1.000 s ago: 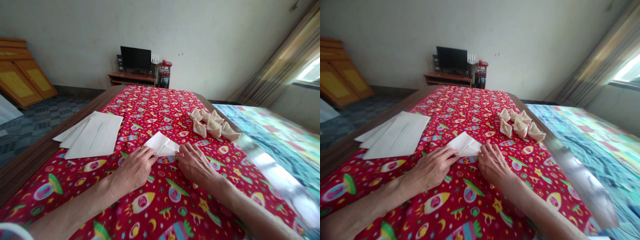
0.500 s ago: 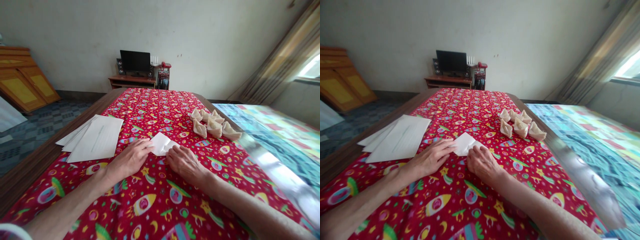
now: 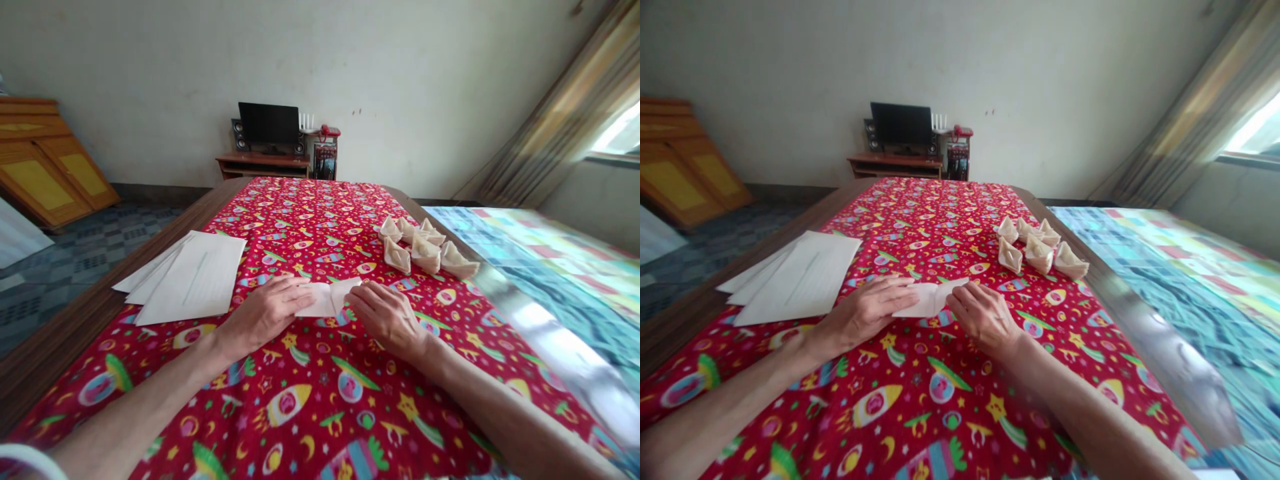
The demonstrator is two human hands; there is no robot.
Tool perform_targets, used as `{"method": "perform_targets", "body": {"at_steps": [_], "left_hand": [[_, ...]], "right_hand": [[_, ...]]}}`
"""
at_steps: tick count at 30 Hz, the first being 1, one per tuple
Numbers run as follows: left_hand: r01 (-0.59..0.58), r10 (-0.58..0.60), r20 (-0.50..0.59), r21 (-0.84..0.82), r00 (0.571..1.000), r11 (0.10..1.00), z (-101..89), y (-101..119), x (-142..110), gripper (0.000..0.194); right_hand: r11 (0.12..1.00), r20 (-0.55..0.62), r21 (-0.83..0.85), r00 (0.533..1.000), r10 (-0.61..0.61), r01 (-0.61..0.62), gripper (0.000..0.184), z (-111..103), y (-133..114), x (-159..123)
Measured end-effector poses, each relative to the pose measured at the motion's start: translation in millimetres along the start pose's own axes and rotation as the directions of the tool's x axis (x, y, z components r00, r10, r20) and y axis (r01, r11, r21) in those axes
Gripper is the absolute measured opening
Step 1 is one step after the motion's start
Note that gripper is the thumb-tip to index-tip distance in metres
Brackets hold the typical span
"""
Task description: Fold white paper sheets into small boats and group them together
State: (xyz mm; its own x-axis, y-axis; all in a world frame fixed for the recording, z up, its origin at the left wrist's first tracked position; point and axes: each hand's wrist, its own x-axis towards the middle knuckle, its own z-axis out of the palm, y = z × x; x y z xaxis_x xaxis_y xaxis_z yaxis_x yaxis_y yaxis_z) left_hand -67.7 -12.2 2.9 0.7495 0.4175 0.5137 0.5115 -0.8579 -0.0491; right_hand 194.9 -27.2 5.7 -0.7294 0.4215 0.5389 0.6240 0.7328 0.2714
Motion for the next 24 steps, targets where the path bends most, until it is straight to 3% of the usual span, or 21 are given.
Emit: {"method": "perform_targets", "body": {"at_steps": [3, 6, 9, 13, 17, 24], "left_hand": [[-0.062, 0.059, -0.034, -0.068, 0.998, 0.996, -4.7, 13.0, 4.7, 0.028], [-0.060, 0.064, 0.015, -0.183, 0.998, 0.981, 0.4, 22.9, 6.1, 0.023], [0.032, -0.018, 0.045, -0.319, 0.999, 0.947, 11.9, 25.7, 6.0, 0.017], [0.221, -0.209, 0.079, -0.475, 0.975, 0.852, 20.4, 24.6, 9.5, 0.014], [0.388, -0.358, 0.158, -0.484, 0.920, 0.784, 20.6, 25.6, 15.1, 0.015], [0.514, -0.483, 0.181, -0.383, 0.857, 0.768, 26.0, 29.3, 21.4, 0.022]], "right_hand": [[0.996, 0.060, 0.092, 0.998, -0.015, 0.009, 0.022, 2.5, 5.5, -9.4], [0.980, 0.182, 0.196, 0.983, -0.010, -0.026, 0.020, 2.8, 8.8, -17.7], [0.955, 0.259, 0.283, 0.966, 0.008, -0.084, 0.021, 0.2, 8.1, -21.6], [0.932, 0.242, 0.349, 0.970, 0.006, -0.093, 0.024, -2.8, 3.7, -21.0], [0.916, 0.235, 0.381, 0.971, 0.034, -0.125, 0.024, -4.3, -0.2, -18.2], [0.897, 0.249, 0.414, 0.967, 0.054, -0.156, 0.024, -7.8, -3.7, -14.6]]}}
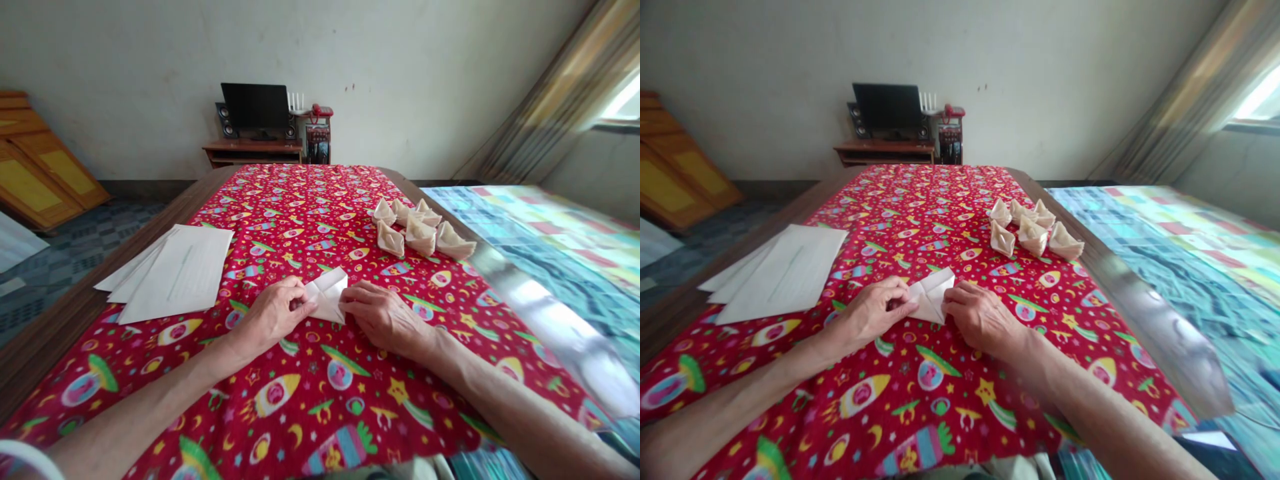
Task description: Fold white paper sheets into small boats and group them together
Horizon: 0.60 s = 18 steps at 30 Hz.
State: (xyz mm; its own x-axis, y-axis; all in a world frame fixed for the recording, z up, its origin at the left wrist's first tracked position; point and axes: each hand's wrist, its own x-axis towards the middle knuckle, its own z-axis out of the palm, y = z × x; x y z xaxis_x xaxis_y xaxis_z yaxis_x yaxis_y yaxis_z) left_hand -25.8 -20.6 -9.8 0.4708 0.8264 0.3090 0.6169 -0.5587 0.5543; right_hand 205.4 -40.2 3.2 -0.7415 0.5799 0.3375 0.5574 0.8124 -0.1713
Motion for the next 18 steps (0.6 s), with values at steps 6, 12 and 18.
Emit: {"method": "perform_targets", "body": {"at_steps": [6, 12, 18], "left_hand": [[0.069, -0.071, 0.036, 0.061, 0.997, 0.996, -1.7, 6.8, 1.6, 0.025], [0.068, -0.069, 0.024, 0.053, 0.997, 0.996, 0.0, 6.1, 1.4, 0.023], [0.059, -0.060, 0.010, 0.076, 0.998, 0.995, -0.6, 8.2, 1.6, 0.023]], "right_hand": [[0.999, 0.003, -0.024, 1.000, 0.022, -0.021, 0.025, 1.8, -0.9, -0.2], [0.994, -0.016, -0.111, 1.000, 0.009, -0.011, 0.027, 4.6, -2.6, 0.0], [0.987, 0.009, -0.160, 1.000, -0.001, 0.002, 0.026, 5.3, -4.0, -0.5]]}}
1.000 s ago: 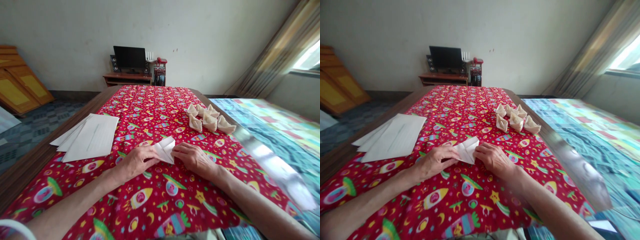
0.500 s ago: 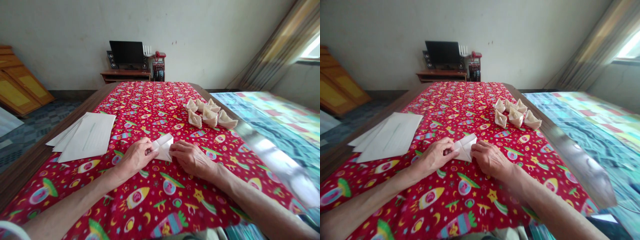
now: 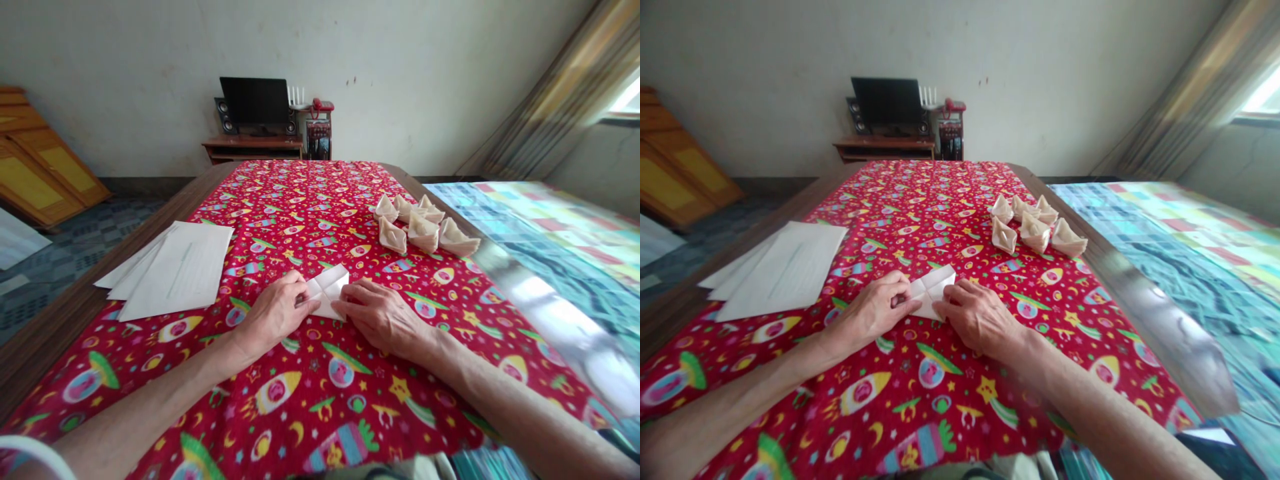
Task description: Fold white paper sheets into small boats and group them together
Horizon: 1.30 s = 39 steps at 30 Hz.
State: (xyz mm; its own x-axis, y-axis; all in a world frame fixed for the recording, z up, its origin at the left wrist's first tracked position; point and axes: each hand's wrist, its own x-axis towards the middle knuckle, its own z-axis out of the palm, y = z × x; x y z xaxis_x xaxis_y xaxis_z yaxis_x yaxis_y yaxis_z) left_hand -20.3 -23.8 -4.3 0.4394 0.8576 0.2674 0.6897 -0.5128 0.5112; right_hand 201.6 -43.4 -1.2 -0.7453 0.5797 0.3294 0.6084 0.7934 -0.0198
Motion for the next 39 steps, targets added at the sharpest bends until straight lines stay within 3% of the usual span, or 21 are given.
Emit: {"method": "perform_targets", "body": {"at_steps": [21, 24, 26, 28, 33, 39], "left_hand": [[-0.026, 0.028, -0.033, 0.069, 0.999, 0.997, 2.0, -0.7, 0.7, 0.025], [-0.030, 0.036, -0.055, 0.095, 0.998, 0.995, 4.4, -2.2, -1.1, 0.016], [-0.059, 0.071, -0.093, 0.125, 0.993, 0.990, 6.2, -2.7, -2.6, 0.013], [-0.151, 0.169, -0.099, 0.173, 0.981, 0.973, 7.1, -2.0, -3.2, 0.029], [-0.433, 0.417, 0.115, 0.242, 0.902, 0.868, 3.4, -0.8, -0.1, 0.032], [-0.475, 0.422, 0.242, 0.236, 0.874, 0.848, -1.1, -11.4, -1.2, 0.052]], "right_hand": [[0.999, 0.021, -0.044, 0.999, -0.027, 0.028, 0.029, -1.0, -0.5, 1.1], [0.998, 0.044, -0.043, 0.998, -0.035, 0.037, 0.029, -0.8, -0.3, 0.8], [0.999, 0.055, -0.039, 0.998, -0.035, 0.037, 0.029, -0.6, -0.3, 0.8], [0.999, 0.064, -0.038, 0.997, -0.034, 0.037, 0.029, -0.7, -0.7, 1.2], [0.998, 0.084, -0.046, 0.996, -0.033, 0.037, 0.029, -2.0, -1.7, 2.3], [0.996, 0.102, -0.052, 0.993, -0.063, 0.068, 0.033, -4.1, -1.7, -5.6]]}}
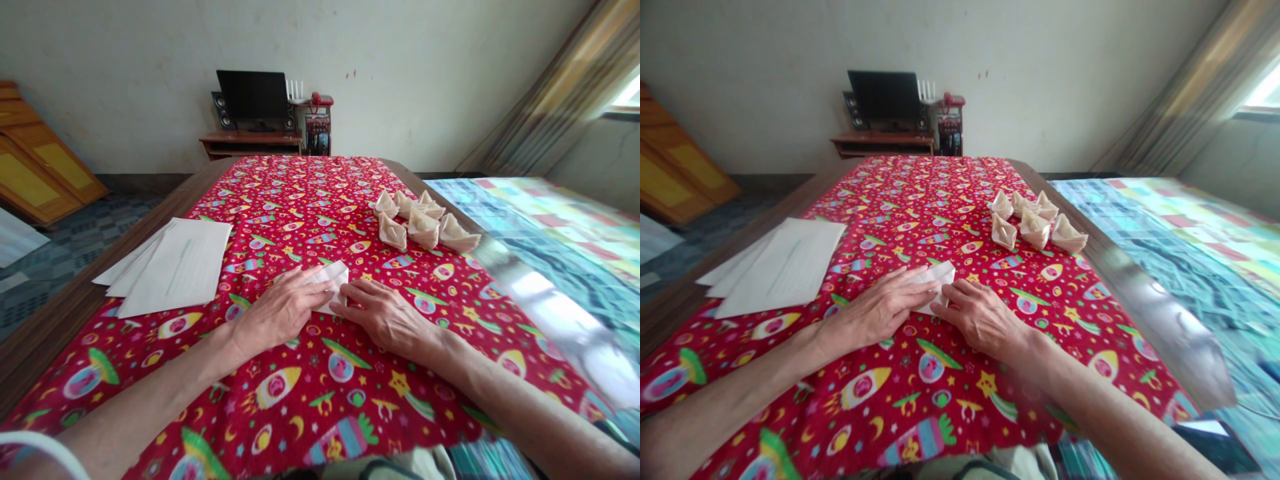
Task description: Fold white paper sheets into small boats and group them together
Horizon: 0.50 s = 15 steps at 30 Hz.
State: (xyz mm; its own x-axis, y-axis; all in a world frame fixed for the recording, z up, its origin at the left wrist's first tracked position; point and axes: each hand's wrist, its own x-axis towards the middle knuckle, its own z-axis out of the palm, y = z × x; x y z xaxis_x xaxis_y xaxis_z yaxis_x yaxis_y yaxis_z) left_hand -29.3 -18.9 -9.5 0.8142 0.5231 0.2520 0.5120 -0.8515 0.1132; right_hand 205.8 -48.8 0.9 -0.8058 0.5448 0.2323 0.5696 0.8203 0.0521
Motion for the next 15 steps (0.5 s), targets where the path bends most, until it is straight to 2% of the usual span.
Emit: {"method": "perform_targets", "body": {"at_steps": [4, 9, 12, 15], "left_hand": [[0.039, -0.039, 0.054, -0.010, 0.998, 0.999, -2.1, 0.6, -3.8, 0.063], [0.060, -0.061, 0.110, 0.013, 0.992, 0.998, -5.0, 3.0, -3.8, 0.066], [0.058, -0.059, 0.102, 0.014, 0.993, 0.998, -4.7, 2.6, -4.1, 0.064], [0.055, -0.057, 0.091, 0.015, 0.994, 0.998, -4.2, 2.3, -4.4, 0.062]], "right_hand": [[0.999, 0.013, -0.031, 0.999, -0.042, 0.043, 0.035, -0.9, -0.5, -11.1], [0.996, -0.006, -0.055, 0.997, -0.076, 0.075, 0.038, -4.7, -4.1, -20.2], [0.997, -0.022, -0.024, 0.997, -0.074, 0.073, 0.037, -5.4, -5.5, -23.7], [0.995, -0.079, 0.080, 0.996, -0.050, 0.056, 0.035, -2.4, -2.8, -27.5]]}}
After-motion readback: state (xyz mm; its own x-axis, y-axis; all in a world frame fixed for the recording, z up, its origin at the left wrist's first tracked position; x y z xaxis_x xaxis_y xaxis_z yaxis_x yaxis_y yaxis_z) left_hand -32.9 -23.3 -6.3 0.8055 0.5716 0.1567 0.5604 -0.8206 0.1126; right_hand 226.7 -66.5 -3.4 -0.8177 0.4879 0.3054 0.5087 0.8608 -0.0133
